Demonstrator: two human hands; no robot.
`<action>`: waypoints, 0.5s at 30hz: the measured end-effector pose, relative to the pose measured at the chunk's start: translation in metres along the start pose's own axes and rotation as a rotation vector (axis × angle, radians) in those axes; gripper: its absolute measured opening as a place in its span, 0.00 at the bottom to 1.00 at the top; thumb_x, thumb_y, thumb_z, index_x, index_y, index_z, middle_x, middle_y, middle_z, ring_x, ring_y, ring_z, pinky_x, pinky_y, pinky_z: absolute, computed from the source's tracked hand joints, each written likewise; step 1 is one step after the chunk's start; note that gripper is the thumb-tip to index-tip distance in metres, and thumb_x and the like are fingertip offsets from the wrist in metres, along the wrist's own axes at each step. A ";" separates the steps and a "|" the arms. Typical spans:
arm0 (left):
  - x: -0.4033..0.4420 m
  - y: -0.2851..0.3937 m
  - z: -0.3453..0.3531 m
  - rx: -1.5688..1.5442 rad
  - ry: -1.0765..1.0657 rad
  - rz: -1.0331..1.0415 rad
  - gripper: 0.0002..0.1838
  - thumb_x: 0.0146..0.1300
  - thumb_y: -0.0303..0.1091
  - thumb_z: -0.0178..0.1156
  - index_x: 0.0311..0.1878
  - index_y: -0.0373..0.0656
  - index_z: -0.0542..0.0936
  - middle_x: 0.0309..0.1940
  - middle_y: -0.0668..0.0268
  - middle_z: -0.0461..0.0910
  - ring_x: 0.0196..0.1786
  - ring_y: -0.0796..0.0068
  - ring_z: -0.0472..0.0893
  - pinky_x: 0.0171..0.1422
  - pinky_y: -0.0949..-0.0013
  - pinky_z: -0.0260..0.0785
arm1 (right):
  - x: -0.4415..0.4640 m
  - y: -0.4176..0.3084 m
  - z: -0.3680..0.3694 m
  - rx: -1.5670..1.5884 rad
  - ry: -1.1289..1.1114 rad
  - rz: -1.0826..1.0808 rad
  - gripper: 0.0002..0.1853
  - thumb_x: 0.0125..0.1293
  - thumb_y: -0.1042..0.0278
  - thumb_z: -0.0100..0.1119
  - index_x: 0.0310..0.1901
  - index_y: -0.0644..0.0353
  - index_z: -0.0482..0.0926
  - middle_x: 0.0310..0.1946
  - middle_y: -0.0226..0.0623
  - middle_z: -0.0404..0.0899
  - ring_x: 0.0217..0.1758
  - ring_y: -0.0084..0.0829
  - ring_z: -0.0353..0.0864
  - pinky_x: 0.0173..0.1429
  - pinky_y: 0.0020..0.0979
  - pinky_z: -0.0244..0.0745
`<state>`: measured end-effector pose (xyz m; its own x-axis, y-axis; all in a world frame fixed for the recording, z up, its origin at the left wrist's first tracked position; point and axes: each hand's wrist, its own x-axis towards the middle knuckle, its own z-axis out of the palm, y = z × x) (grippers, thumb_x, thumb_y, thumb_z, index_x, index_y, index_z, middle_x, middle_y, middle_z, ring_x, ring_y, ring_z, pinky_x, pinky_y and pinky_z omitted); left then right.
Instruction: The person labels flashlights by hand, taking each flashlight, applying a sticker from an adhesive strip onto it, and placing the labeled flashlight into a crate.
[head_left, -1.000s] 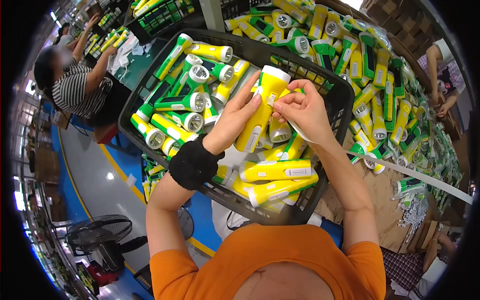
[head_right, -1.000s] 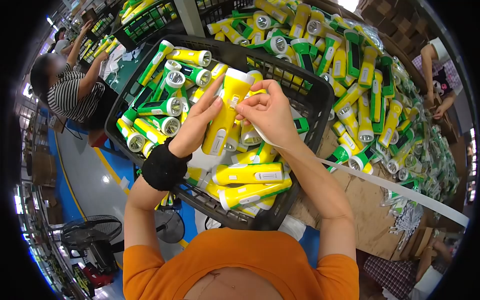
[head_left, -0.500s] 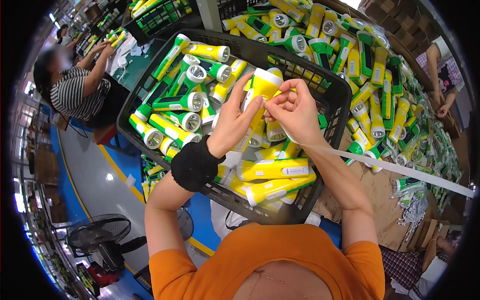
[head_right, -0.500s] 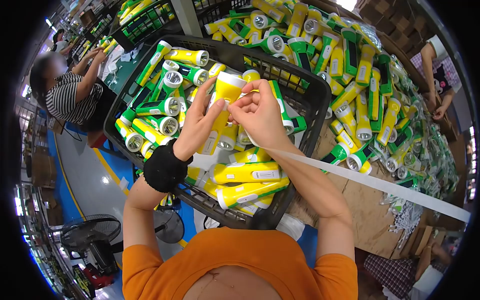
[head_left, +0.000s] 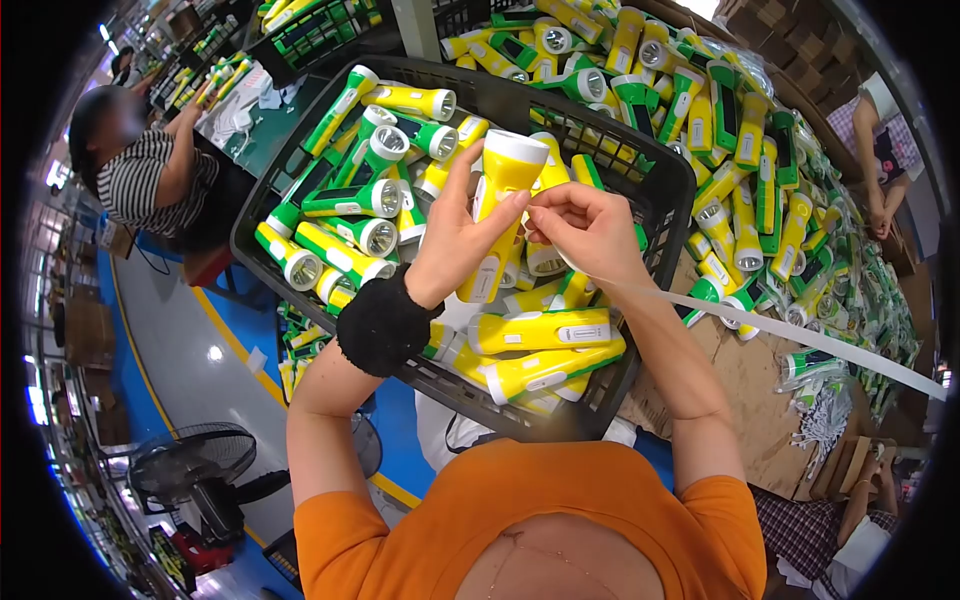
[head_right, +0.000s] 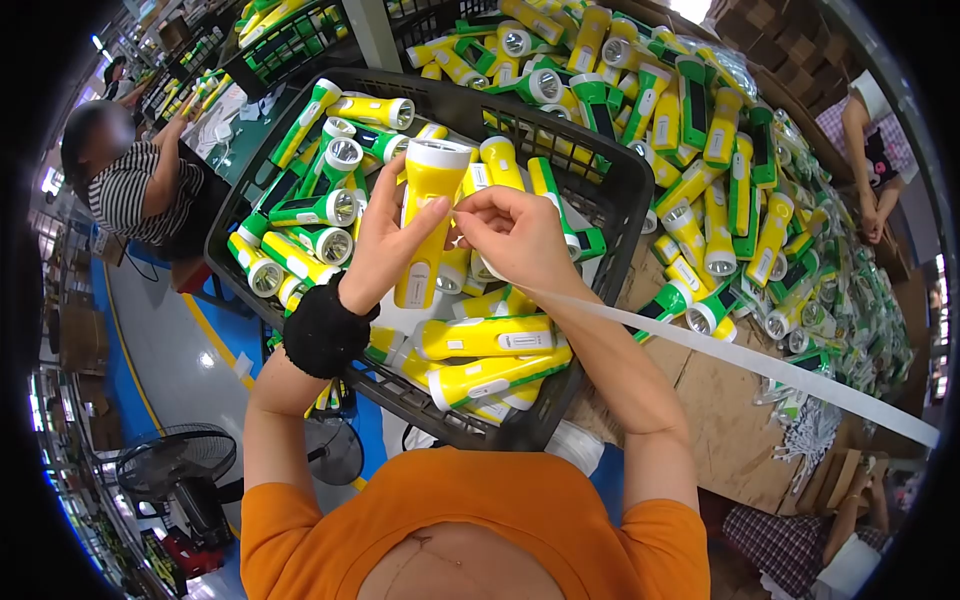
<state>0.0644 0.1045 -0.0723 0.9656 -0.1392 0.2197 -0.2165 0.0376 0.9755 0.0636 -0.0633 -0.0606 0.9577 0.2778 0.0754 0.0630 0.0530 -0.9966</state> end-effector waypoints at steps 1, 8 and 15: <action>0.000 -0.003 0.000 0.035 0.006 0.040 0.36 0.60 0.36 0.62 0.66 0.34 0.55 0.47 0.56 0.75 0.46 0.75 0.77 0.48 0.72 0.70 | 0.000 0.000 0.000 0.000 0.001 -0.001 0.07 0.62 0.75 0.58 0.39 0.70 0.77 0.31 0.36 0.81 0.30 0.20 0.81 0.36 0.20 0.78; -0.013 0.015 0.008 0.485 0.057 0.249 0.37 0.55 0.27 0.63 0.66 0.33 0.56 0.48 0.54 0.77 0.47 0.66 0.79 0.48 0.68 0.72 | -0.003 0.001 -0.002 -0.178 0.006 -0.057 0.05 0.56 0.77 0.58 0.35 0.68 0.79 0.27 0.34 0.81 0.28 0.19 0.80 0.33 0.19 0.76; -0.004 0.070 0.100 0.241 -0.196 0.327 0.32 0.56 0.35 0.62 0.61 0.38 0.61 0.47 0.55 0.75 0.48 0.61 0.79 0.52 0.63 0.71 | -0.023 -0.016 -0.062 -0.124 0.319 -0.238 0.03 0.55 0.76 0.58 0.27 0.66 0.77 0.19 0.31 0.77 0.25 0.21 0.78 0.27 0.25 0.71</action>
<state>0.0306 0.0084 -0.0043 0.8005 -0.3437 0.4909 -0.5553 -0.1177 0.8232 0.0583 -0.1304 -0.0481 0.9502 -0.0404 0.3090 0.3074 -0.0412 -0.9507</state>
